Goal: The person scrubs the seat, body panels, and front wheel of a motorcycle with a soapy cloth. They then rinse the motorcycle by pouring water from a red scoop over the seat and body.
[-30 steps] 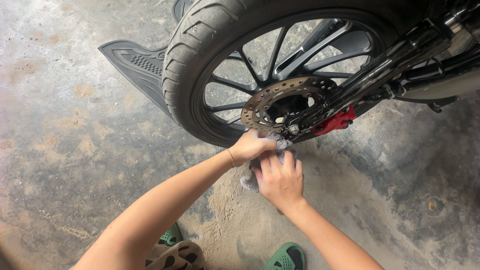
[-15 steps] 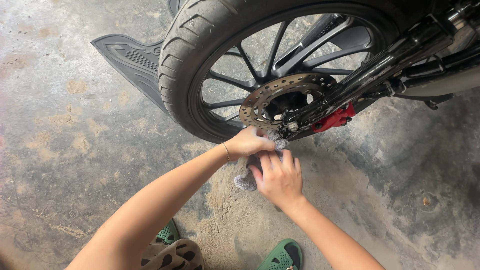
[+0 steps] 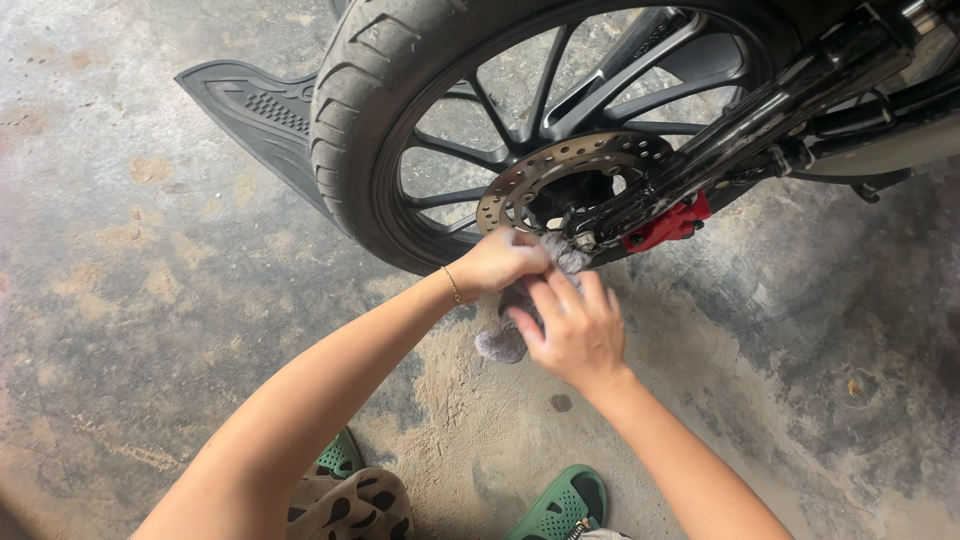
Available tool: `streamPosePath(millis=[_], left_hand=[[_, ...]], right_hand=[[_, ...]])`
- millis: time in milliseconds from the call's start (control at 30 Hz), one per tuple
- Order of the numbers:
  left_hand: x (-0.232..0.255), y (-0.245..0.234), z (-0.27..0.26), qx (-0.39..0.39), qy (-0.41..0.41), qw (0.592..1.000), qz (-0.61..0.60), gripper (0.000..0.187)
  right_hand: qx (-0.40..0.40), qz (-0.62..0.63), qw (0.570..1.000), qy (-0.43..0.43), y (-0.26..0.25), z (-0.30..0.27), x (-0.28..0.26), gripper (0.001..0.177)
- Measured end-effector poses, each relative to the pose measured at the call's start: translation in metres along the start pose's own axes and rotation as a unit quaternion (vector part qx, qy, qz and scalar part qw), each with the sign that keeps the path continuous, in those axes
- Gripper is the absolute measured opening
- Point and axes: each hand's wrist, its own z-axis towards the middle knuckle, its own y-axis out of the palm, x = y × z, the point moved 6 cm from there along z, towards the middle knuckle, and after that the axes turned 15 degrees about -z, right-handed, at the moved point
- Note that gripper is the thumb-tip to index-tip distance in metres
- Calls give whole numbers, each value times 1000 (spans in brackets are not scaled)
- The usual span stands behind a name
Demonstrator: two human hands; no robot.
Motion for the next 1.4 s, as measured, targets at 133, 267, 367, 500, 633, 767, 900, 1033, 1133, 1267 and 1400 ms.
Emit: streamPosePath(millis=[133, 267, 367, 500, 633, 767, 900, 1033, 1133, 1267, 1400], left_hand=[[25, 23, -4, -6, 49, 994, -99, 39], [62, 57, -4, 80, 143, 970, -179, 52], [98, 90, -6, 167, 228, 953, -111, 54], [141, 124, 3, 263, 391, 879, 69, 52], [138, 130, 12, 280, 417, 845, 181, 52], [113, 109, 30, 206, 258, 878, 346, 46], [107, 95, 14, 147, 277, 827, 466, 45], [114, 118, 17, 138, 266, 853, 428, 51], [124, 138, 22, 158, 317, 871, 341, 52], [123, 137, 28, 164, 318, 874, 327, 55], [108, 118, 17, 150, 296, 862, 383, 57]], right_hand=[[76, 113, 989, 55, -14, 9, 29, 40], [123, 134, 979, 93, -33, 19, 75, 42], [220, 86, 961, 146, -57, 29, 113, 34], [360, 175, 878, 264, -81, 47, 184, 28], [373, 96, 875, 293, -76, 70, 206, 25], [237, -135, 939, 210, -21, 61, 144, 21], [199, -82, 960, 176, -10, 39, 127, 41], [281, -103, 930, 212, -42, 63, 166, 35], [339, -104, 906, 232, -69, 83, 190, 34], [207, -151, 945, 203, -57, 77, 179, 51], [149, -159, 960, 175, -32, 57, 152, 52]])
